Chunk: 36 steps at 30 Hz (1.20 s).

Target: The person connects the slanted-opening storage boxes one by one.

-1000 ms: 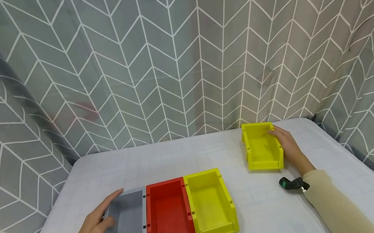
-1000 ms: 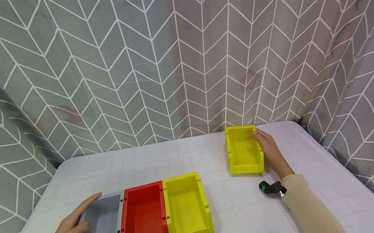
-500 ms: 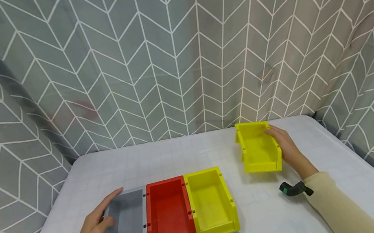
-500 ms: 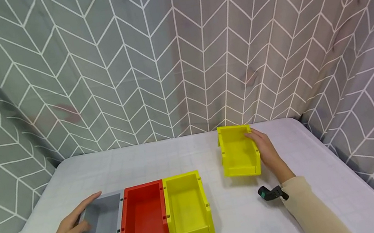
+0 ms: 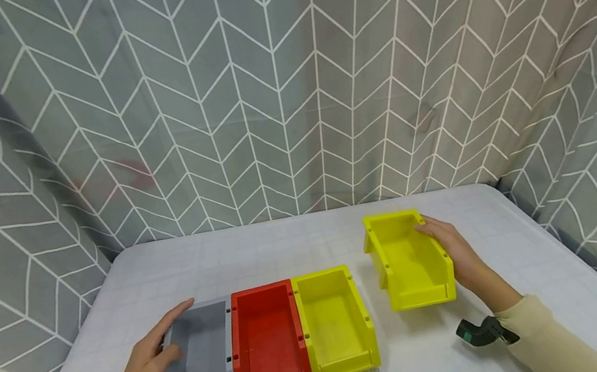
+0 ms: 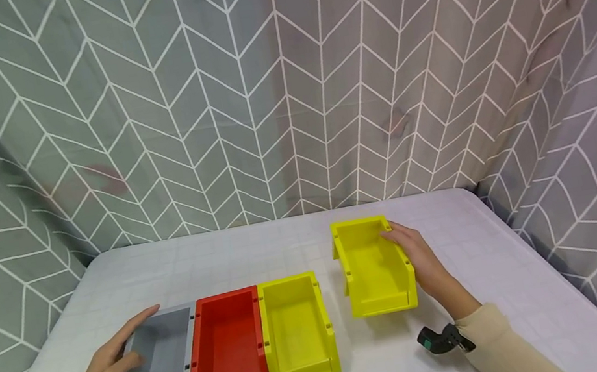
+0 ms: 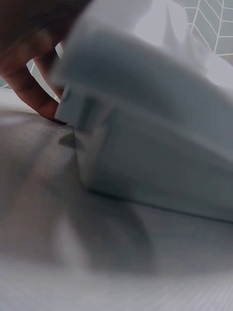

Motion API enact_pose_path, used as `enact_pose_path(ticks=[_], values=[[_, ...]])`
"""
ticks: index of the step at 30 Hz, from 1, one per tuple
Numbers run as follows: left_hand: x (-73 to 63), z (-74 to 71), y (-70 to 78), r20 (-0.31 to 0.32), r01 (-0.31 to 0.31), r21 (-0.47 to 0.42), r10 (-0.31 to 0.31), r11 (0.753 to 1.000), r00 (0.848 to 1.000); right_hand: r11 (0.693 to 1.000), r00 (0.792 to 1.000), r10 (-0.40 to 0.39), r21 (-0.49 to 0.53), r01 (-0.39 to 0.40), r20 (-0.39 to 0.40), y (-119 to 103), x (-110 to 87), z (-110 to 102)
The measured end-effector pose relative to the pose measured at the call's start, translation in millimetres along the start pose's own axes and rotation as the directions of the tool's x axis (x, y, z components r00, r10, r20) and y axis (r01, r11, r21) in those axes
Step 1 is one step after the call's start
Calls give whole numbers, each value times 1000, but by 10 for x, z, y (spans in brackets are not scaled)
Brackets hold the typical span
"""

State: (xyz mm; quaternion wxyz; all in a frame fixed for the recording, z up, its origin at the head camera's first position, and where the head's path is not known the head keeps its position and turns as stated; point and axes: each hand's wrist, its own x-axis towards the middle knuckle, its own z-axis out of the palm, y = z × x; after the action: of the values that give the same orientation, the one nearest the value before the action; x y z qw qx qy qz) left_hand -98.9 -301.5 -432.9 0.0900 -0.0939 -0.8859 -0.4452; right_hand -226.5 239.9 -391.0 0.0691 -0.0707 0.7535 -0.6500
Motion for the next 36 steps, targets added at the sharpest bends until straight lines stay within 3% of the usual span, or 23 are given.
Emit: enact_pose_path(ticks=[15,28,36], values=[[-11,6,-18,-4,-8,-8,8,1000,1000,1000,999,8,-13,-8,46,-99,-245,181],[-12,19,-15,-6,3,-24,-3,1000,1000,1000,996,1,11,-2,87,-107,-317,286],[1,16,-20,-2,7,-17,-7,1000,1000,999,999,22,-27,-21,42,-60,-310,334]])
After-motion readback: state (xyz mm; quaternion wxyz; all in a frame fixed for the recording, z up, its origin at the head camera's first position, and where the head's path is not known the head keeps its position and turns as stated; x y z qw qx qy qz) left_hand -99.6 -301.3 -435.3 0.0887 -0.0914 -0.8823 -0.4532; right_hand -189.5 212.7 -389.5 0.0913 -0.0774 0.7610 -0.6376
